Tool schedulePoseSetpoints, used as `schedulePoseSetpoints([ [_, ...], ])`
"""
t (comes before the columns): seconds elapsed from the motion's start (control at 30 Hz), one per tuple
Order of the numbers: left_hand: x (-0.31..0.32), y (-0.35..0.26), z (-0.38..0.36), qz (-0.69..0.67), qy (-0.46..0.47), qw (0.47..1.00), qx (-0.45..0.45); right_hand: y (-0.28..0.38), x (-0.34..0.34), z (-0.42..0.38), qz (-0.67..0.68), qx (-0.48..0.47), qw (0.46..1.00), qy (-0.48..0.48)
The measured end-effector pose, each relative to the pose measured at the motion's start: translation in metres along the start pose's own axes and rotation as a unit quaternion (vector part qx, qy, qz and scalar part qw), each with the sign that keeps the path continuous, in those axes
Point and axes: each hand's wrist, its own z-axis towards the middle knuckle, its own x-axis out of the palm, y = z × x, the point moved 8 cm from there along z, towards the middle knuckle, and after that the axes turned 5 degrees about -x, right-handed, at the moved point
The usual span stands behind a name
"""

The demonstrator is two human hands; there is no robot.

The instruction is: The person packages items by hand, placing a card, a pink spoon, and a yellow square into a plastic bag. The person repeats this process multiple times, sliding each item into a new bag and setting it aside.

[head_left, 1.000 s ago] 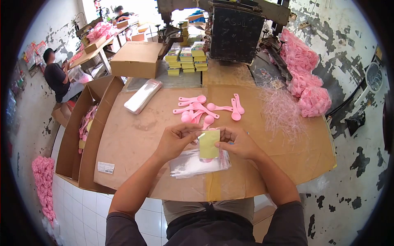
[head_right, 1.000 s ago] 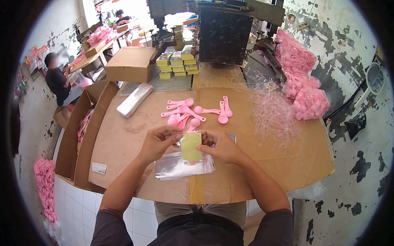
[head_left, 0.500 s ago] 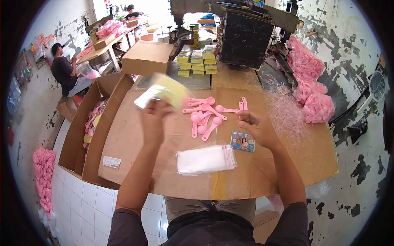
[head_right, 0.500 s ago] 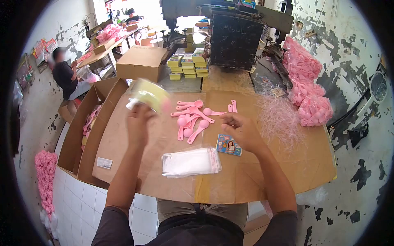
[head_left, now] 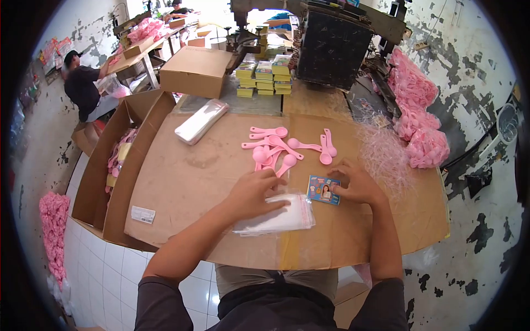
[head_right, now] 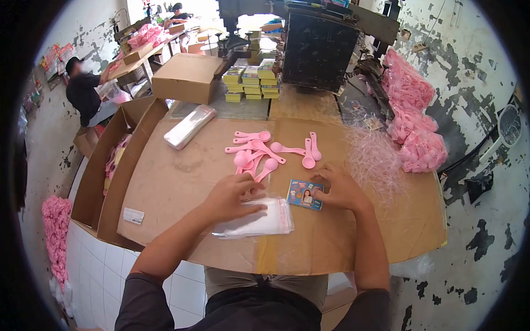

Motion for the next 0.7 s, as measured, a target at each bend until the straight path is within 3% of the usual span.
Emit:
schedulePoseSetpoints([
  [0.1,0.011,-0.001,-0.003,0.032,-0.017,0.999,-0.001,-0.011,0.008,-0.001,0.066,0.026,0.996,0.045],
  [0.2,0.021,0.018,-0.002,-0.056,0.055,0.993,-0.088,-0.014,0.009,-0.001,0.156,0.091,0.983,0.020],
  [0.4,0.018,0.019,-0.003,-0.088,0.023,0.987,-0.134,-0.016,0.010,-0.001,0.166,0.141,0.976,-0.009],
  [0.6,0.020,0.015,-0.004,-0.098,0.029,0.987,-0.127,-0.002,-0.002,0.002,0.129,0.087,0.979,-0.128],
  [0.7,0.022,0.025,-0.006,-0.140,0.048,0.963,-0.226,0.007,0.024,0.000,0.439,0.097,0.889,-0.090],
])
